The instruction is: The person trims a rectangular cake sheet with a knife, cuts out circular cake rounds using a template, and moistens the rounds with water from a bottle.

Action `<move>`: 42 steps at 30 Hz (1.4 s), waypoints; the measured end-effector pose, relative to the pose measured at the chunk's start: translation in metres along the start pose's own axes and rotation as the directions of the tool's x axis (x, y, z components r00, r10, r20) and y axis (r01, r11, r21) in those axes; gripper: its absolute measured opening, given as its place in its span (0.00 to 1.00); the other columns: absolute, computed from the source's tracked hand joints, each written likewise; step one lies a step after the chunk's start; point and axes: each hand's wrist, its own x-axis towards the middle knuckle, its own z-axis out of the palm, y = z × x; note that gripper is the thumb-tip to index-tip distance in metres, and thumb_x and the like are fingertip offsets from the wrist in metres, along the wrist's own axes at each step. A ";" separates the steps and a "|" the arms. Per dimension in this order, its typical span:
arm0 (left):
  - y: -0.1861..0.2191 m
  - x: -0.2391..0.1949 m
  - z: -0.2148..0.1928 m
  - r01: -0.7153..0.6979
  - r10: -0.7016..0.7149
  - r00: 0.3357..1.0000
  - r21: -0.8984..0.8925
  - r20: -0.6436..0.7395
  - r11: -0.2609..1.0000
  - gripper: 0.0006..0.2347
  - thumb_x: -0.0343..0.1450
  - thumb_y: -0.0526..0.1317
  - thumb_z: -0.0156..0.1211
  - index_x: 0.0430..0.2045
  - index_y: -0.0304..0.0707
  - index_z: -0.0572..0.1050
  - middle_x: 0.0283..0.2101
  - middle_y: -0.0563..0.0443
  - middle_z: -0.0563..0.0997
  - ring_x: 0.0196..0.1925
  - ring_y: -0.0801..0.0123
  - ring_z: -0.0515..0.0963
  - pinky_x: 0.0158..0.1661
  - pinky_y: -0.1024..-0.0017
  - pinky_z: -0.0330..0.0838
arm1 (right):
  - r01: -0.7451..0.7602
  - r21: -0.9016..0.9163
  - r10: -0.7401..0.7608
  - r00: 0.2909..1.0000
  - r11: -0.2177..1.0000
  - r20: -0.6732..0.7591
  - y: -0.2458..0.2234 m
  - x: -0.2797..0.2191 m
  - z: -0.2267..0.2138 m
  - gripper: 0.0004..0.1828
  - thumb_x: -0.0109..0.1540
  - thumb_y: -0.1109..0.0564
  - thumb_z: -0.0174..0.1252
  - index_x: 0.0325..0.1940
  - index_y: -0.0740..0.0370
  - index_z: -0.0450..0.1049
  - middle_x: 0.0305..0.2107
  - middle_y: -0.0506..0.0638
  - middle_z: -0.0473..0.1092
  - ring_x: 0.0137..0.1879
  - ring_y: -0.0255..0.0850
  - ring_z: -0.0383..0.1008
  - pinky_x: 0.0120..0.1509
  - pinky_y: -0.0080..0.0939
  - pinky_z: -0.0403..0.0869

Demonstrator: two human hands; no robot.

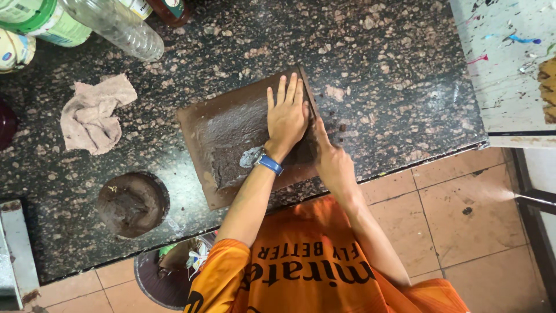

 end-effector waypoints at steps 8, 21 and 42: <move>0.001 0.001 -0.001 -0.001 0.001 0.999 -0.003 -0.045 1.000 0.24 0.74 0.42 0.52 0.65 0.30 0.66 0.73 0.43 0.61 0.76 0.48 0.57 0.71 0.41 0.48 | -0.062 -0.089 0.068 0.996 0.994 0.063 -0.002 0.004 -0.005 0.41 0.65 0.59 0.52 0.80 0.45 0.46 0.21 0.69 0.72 0.30 0.70 0.75 0.39 0.68 0.73; 0.001 0.003 0.002 0.004 -0.003 0.999 0.022 -0.039 1.000 0.24 0.74 0.43 0.52 0.66 0.33 0.66 0.73 0.44 0.62 0.76 0.49 0.57 0.71 0.41 0.48 | -0.064 -0.070 0.069 0.995 0.995 0.074 0.004 -0.005 0.001 0.44 0.64 0.61 0.53 0.81 0.47 0.43 0.21 0.71 0.72 0.30 0.71 0.74 0.38 0.70 0.72; 0.030 -0.026 -0.005 0.060 -0.060 0.998 0.039 -0.002 0.997 0.24 0.76 0.43 0.50 0.68 0.31 0.62 0.75 0.41 0.59 0.78 0.50 0.53 0.72 0.41 0.45 | -0.053 -0.027 0.055 0.992 0.998 0.116 0.028 -0.088 -0.008 0.49 0.57 0.65 0.51 0.81 0.48 0.42 0.19 0.67 0.71 0.26 0.68 0.72 0.35 0.68 0.69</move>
